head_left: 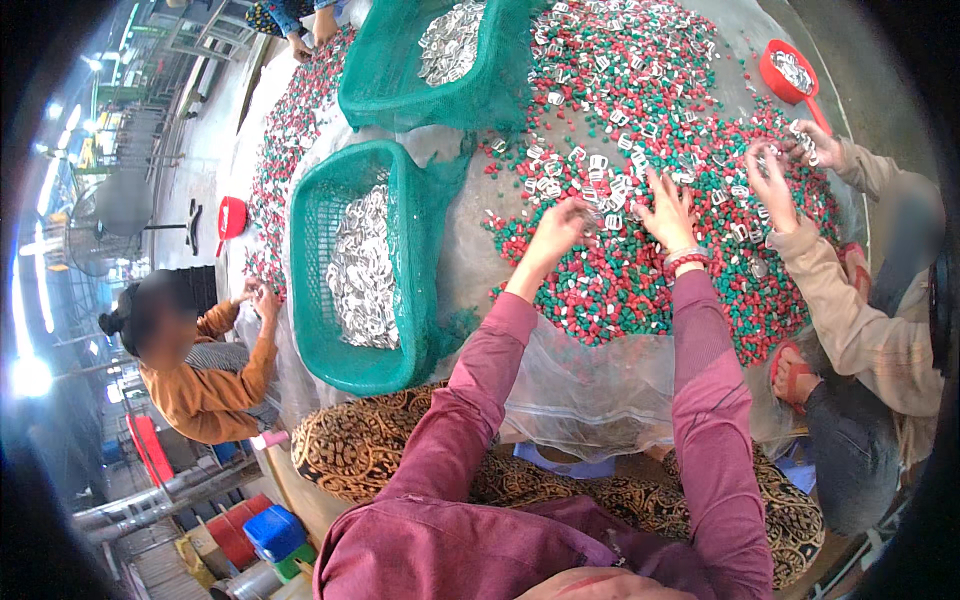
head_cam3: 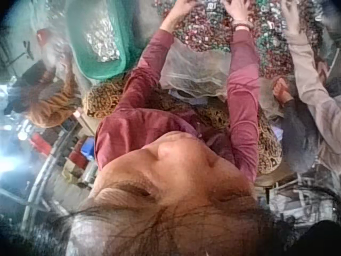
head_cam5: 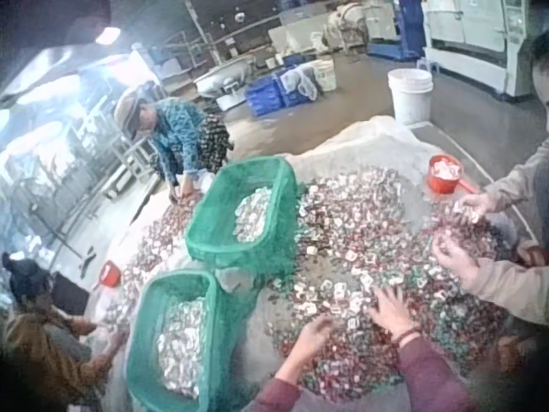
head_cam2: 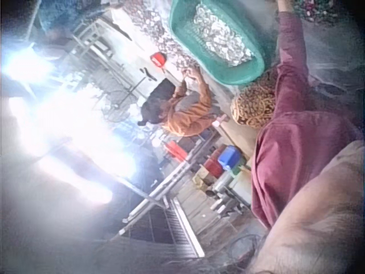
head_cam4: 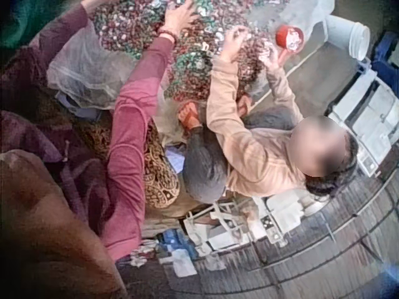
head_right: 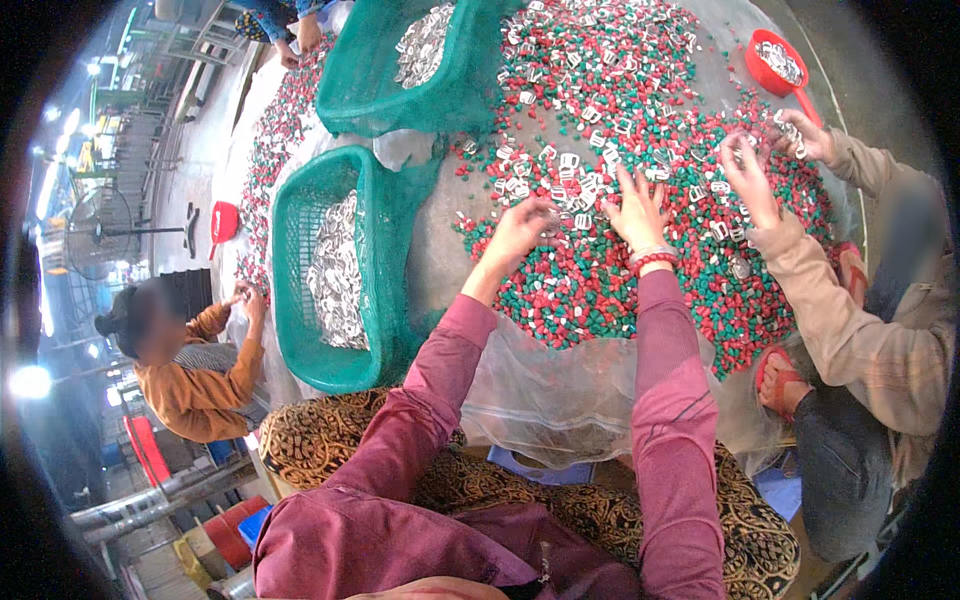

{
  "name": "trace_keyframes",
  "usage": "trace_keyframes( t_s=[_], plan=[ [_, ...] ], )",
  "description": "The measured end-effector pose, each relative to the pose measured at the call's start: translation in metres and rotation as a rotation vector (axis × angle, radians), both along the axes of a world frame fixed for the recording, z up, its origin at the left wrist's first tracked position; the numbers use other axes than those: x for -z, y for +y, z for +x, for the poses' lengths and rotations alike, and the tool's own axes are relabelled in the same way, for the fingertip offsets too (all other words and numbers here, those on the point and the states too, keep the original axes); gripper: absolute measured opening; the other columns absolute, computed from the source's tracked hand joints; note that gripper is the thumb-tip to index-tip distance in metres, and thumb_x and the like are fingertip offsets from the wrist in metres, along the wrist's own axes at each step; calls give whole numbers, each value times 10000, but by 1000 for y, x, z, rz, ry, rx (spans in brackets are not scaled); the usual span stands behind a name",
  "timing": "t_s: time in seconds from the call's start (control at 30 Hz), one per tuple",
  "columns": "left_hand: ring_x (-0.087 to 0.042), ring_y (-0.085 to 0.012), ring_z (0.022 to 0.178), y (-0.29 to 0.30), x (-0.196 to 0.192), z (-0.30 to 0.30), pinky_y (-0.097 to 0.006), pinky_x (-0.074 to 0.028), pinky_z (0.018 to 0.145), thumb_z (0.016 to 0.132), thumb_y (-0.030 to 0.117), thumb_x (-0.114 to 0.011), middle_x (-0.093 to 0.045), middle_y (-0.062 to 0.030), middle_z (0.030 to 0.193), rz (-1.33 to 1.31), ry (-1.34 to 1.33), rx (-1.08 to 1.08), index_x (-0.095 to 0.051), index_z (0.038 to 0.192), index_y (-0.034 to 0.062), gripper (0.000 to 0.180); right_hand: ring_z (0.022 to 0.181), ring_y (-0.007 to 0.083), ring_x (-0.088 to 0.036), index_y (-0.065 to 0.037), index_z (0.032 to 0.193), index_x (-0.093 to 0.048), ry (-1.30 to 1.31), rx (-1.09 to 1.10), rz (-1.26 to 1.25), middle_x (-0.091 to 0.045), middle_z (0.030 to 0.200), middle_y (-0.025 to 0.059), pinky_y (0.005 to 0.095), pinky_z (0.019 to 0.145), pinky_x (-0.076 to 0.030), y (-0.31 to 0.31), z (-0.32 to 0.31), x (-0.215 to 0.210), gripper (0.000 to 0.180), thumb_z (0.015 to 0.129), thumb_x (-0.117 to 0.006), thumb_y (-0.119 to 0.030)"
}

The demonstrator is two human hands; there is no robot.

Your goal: The person sits on the floor and sorts small white plastic fasteners from a large pile of mixed red and green fasteners. They pick up the white fasteners by hand and place them into a green basket. Other workers are visible nearby performing similar sorting tasks.

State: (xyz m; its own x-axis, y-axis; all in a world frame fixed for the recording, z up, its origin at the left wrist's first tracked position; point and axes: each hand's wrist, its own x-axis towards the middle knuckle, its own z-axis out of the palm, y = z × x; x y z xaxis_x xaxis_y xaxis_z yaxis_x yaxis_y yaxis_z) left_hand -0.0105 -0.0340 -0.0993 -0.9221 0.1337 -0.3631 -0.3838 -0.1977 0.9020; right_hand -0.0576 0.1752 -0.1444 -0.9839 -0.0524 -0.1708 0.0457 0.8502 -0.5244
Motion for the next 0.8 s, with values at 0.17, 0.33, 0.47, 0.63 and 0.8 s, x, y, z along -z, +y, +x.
trace_keyframes(
  t_s=[0.17, 0.33, 0.47, 0.63, 0.8],
  plan=[
    [-535, -167, 823, -25, 3, -34, -373, -477, 740, 789, 148, -506, -550, -62, 951, 282, -133, 7, -545, 988, 22, 239, 1196, 347, -362, -188, 1256, -466, 7, -154, 365, -393, 1317, 113, 621, 848, -351, -54, 45, -21, 457, 808, -554, -188],
    [-562, -357, 943, 5, 60, -35, -453, -465, 791, 713, 328, -702, -595, -229, 942, -1271, 343, 250, -573, 1008, -9, 466, 1174, 284, -389, -168, 1195, -501, 157, -176, 385, -403, 1293, 107, 578, 837, -376, -66, 98, -23, 396, 802, -554, -161],
    [-547, -399, 962, 9, 63, -19, -459, -462, 807, 736, 268, -699, -580, -259, 934, -1257, 267, 196, -538, 1019, -25, 438, 1140, 271, -401, -158, 1150, -522, 81, -129, 385, -442, 1199, 94, 531, 799, -409, -66, 126, -32, 355, 796, -555, -148],
    [-611, -392, 862, -18, 49, 26, -457, -488, 755, 765, 234, -667, -633, -232, 879, -1046, 363, 301, -585, 981, -24, 346, 1129, 310, -410, -135, 1072, -530, 161, -100, 244, -454, 1164, 121, 555, 794, -415, -68, 153, -30, 265, 808, -520, -121],
    [-593, -100, 735, -17, -12, 59, -269, -471, 640, 861, 228, -609, -651, -43, 822, -474, -8, 207, -636, 975, 30, 230, 1025, 349, -488, -96, 1087, -603, 164, -35, -366, -510, 1059, 169, 398, 868, -437, -32, 140, -20, 356, 755, -557, 26]
  ],
)
